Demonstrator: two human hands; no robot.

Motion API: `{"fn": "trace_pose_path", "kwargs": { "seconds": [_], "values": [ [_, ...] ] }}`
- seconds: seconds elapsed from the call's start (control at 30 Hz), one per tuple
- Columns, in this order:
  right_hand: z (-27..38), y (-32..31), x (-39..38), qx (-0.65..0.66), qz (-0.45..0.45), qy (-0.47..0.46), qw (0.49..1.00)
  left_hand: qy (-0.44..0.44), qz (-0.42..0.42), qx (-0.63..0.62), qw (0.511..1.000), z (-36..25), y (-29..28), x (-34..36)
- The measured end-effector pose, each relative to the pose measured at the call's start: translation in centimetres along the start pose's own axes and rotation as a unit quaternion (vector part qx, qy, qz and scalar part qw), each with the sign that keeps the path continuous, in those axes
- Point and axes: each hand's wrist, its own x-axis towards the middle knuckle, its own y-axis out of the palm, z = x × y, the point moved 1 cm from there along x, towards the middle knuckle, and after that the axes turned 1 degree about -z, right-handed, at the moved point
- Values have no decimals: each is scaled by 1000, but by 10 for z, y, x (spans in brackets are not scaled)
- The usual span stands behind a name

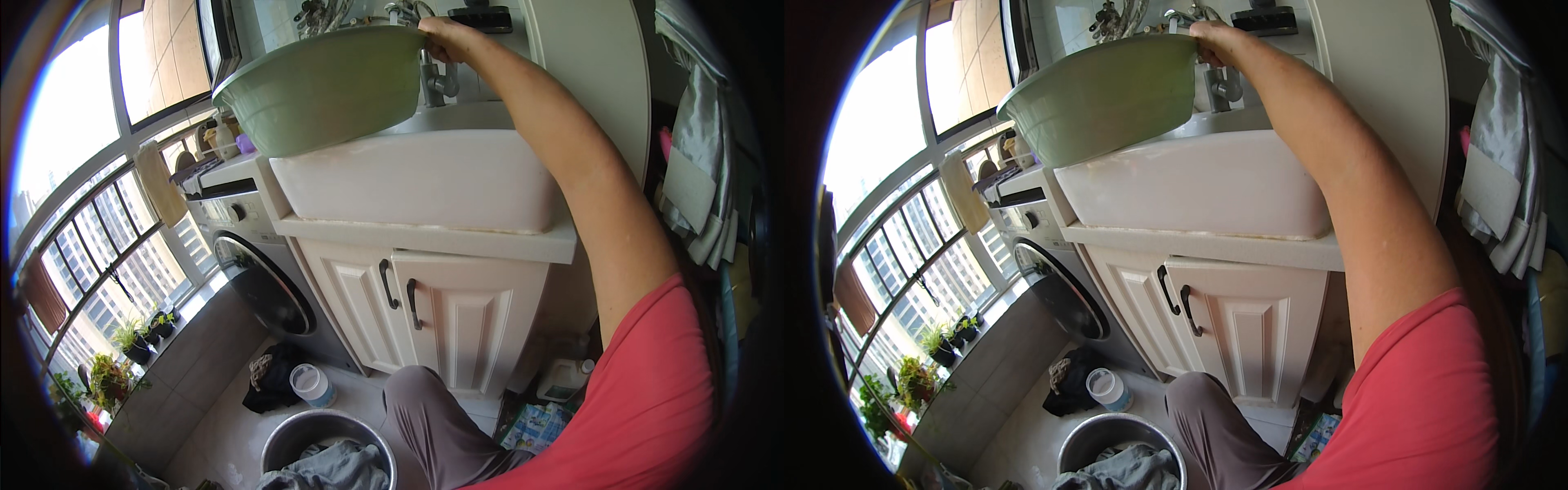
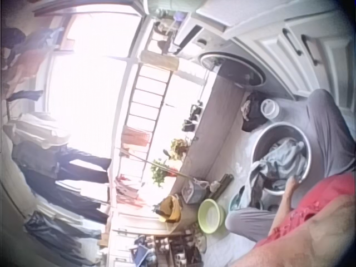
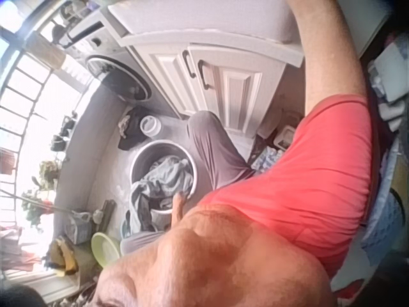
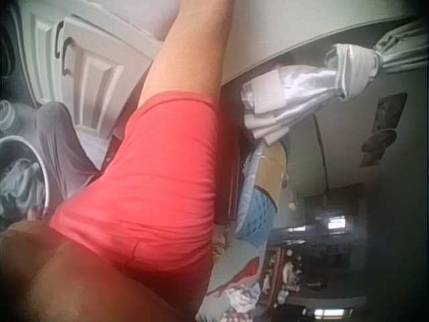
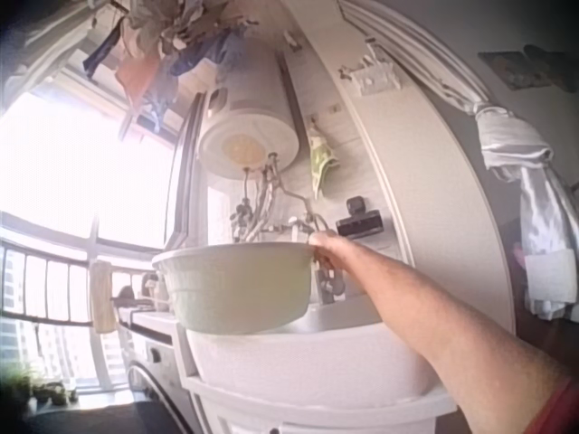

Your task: The person sits on the floor and handles laundry, moving clothes between basins. They fill a green basin with water from the sink and pour it into a metal basin containing clothes, then agitate the clothes by hand.

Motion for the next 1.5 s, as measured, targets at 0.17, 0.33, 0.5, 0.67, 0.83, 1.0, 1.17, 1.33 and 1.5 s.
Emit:
{"fn": "trace_pose_path", "kwargs": {
  "seconds": [0.17,0.33,0.5,0.67,0.83,1.0,1.17,1.33,1.5],
  "values": [
    [-6,-3,9,-33,24,-40,998,-9,47,2,999,13,10,5],
    [0,-3,9,-129,66,-36,989,37,13,35,999,31,29,-2],
    [-42,0,30,143,159,-115,970,-47,9,-3,999,-4,4,-2],
    [-43,-6,43,107,98,-9,989,-176,98,-11,979,-51,-40,-2],
    [-20,-12,31,78,48,59,994,-191,91,-24,977,-30,-14,0],
    [-12,-14,25,60,86,63,993,-188,97,-4,977,-54,-39,3],
    [13,3,-15,13,78,35,996,-186,100,-10,977,-58,-45,7],
    [11,-1,-8,58,74,38,995,-194,103,-1,976,-57,-45,7],
    [4,-7,4,66,77,52,994,-210,104,2,972,-65,-52,6]
  ]
}}
